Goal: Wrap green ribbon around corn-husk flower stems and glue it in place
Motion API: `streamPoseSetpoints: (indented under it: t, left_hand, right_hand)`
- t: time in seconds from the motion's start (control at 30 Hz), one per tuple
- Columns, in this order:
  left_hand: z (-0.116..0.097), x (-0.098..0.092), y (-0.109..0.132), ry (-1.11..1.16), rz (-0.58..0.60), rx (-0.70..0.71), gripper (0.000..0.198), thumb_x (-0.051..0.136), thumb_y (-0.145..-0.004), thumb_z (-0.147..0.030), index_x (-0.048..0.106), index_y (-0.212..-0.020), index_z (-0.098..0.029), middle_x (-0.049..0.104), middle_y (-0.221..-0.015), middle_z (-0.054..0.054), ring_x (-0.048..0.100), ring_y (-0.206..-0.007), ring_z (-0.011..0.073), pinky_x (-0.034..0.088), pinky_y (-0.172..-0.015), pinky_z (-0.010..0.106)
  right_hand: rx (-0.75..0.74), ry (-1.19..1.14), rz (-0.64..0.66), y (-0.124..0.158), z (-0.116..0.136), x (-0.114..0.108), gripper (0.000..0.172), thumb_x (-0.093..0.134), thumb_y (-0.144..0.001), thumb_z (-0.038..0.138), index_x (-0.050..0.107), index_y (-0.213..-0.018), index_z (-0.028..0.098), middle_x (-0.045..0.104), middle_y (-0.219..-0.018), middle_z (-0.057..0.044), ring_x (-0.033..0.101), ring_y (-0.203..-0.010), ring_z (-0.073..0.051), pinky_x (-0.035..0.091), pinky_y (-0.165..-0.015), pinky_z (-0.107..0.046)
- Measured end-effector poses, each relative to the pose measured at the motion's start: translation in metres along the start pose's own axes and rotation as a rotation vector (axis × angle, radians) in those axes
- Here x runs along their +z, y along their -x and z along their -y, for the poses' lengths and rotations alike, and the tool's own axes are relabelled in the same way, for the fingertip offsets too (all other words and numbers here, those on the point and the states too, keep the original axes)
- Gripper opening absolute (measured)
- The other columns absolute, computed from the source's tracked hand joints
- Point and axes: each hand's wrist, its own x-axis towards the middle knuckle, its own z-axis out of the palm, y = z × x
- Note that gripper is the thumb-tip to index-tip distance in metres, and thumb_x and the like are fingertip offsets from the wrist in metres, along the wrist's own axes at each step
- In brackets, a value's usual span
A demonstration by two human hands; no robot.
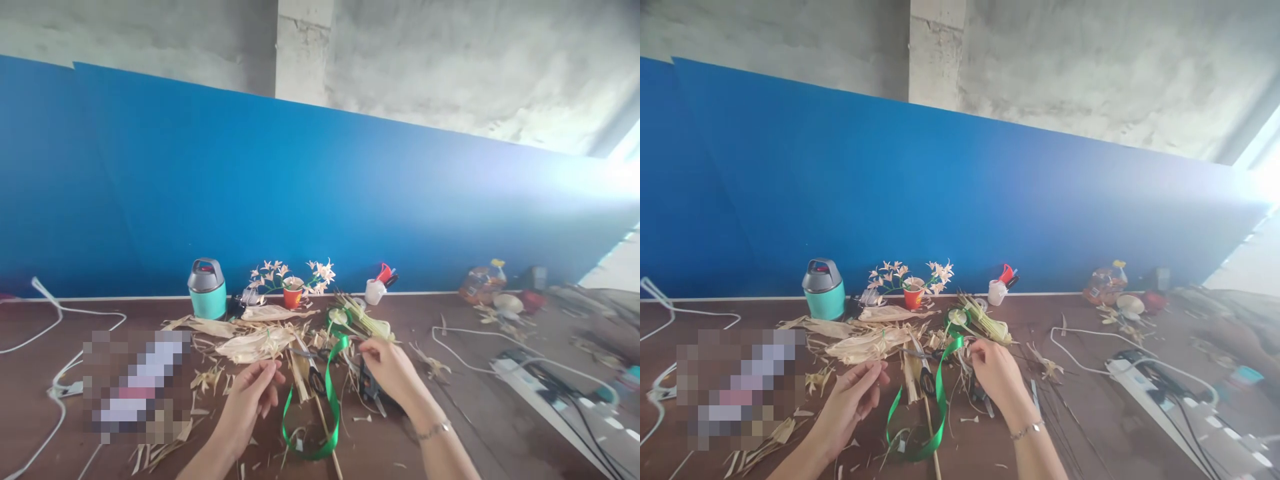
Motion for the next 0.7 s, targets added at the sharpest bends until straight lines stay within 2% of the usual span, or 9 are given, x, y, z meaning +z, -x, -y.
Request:
streamPoseSetpoints:
  t: [0.07,0.17,0.27,0.33,0.43,0.53,0.63,0.7]
  left_hand:
    - [0.0,0.0,0.0,0.017,0.004,-0.017,0.029,0.068,-0.069,-0.043,0.064,-0.078,-0.015,0.063,-0.066,0.0,0.047,-0.044,0.004,0.028,-0.037,0.014]
    - [-0.002,0.002,0.002,0.027,0.006,-0.039,0.028,0.069,-0.069,-0.041,0.062,-0.075,-0.015,0.063,-0.065,0.0,0.048,-0.045,0.005,0.03,-0.038,0.014]
    - [-0.004,0.004,0.004,0.031,0.0,-0.047,0.028,0.07,-0.067,-0.041,0.059,-0.068,-0.015,0.063,-0.063,0.0,0.048,-0.046,0.0056,0.031,-0.039,0.015]
    - [-0.006,0.005,0.005,0.04,-0.005,-0.048,0.029,0.071,-0.065,-0.041,0.058,-0.069,-0.015,0.064,-0.063,0.001,0.05,-0.047,0.0064,0.032,-0.04,0.015]
    - [-0.007,0.006,0.007,0.042,-0.017,-0.05,0.03,0.072,-0.063,-0.042,0.058,-0.07,-0.016,0.064,-0.063,0.0,0.051,-0.048,0.0073,0.033,-0.04,0.015]
    - [-0.005,0.006,0.006,0.032,-0.032,-0.059,0.031,0.072,-0.062,-0.043,0.058,-0.071,-0.016,0.066,-0.063,0.001,0.052,-0.046,0.0074,0.03,-0.037,0.015]
    - [-0.002,0.006,0.004,0.028,-0.038,-0.07,0.031,0.072,-0.061,-0.042,0.056,-0.069,-0.016,0.067,-0.063,0.002,0.052,-0.045,0.0073,0.029,-0.036,0.015]
    - [0.0,0.006,0.003,0.032,-0.04,-0.072,0.032,0.073,-0.061,-0.041,0.056,-0.066,-0.015,0.068,-0.064,0.003,0.053,-0.045,0.0072,0.032,-0.037,0.014]
  right_hand:
    - [0.031,0.167,0.065,0.01,-0.015,-0.001,0.032,0.045,-0.066,0.008,0.066,-0.088,0.018,0.068,-0.088,-0.008,0.061,-0.087,-0.024,0.041,-0.072,-0.03]
    - [0.07,0.4,0.143,0.025,-0.028,0.009,0.054,0.046,-0.059,0.001,0.057,-0.11,0.015,0.062,-0.107,-0.014,0.056,-0.1,-0.031,0.04,-0.077,-0.037]
    - [0.085,0.531,0.136,0.033,-0.033,0.023,0.054,0.044,-0.062,-0.001,0.054,-0.114,0.011,0.058,-0.111,-0.02,0.053,-0.104,-0.033,0.037,-0.08,-0.041]
    - [0.069,0.523,0.118,0.034,-0.034,0.027,0.05,0.043,-0.066,0.0,0.053,-0.113,0.011,0.058,-0.11,-0.019,0.054,-0.103,-0.032,0.036,-0.081,-0.041]
    - [0.052,0.416,0.074,0.031,-0.038,0.021,0.044,0.045,-0.067,0.006,0.054,-0.109,0.015,0.06,-0.105,-0.014,0.054,-0.101,-0.029,0.037,-0.081,-0.038]
    - [0.049,0.24,-0.065,0.027,-0.039,0.011,0.039,0.046,-0.068,0.012,0.055,-0.105,0.017,0.06,-0.102,-0.011,0.056,-0.096,-0.026,0.04,-0.078,-0.034]
    - [-0.039,-0.051,-0.221,0.026,-0.028,0.01,0.029,0.051,-0.073,0.025,0.058,-0.1,0.018,0.064,-0.093,-0.008,0.06,-0.082,-0.023,0.045,-0.069,-0.03]
    - [-0.126,-0.28,-0.226,0.03,-0.015,0.02,0.026,0.053,-0.077,0.034,0.061,-0.094,0.017,0.066,-0.077,-0.005,0.06,-0.067,-0.02,0.045,-0.061,-0.028]
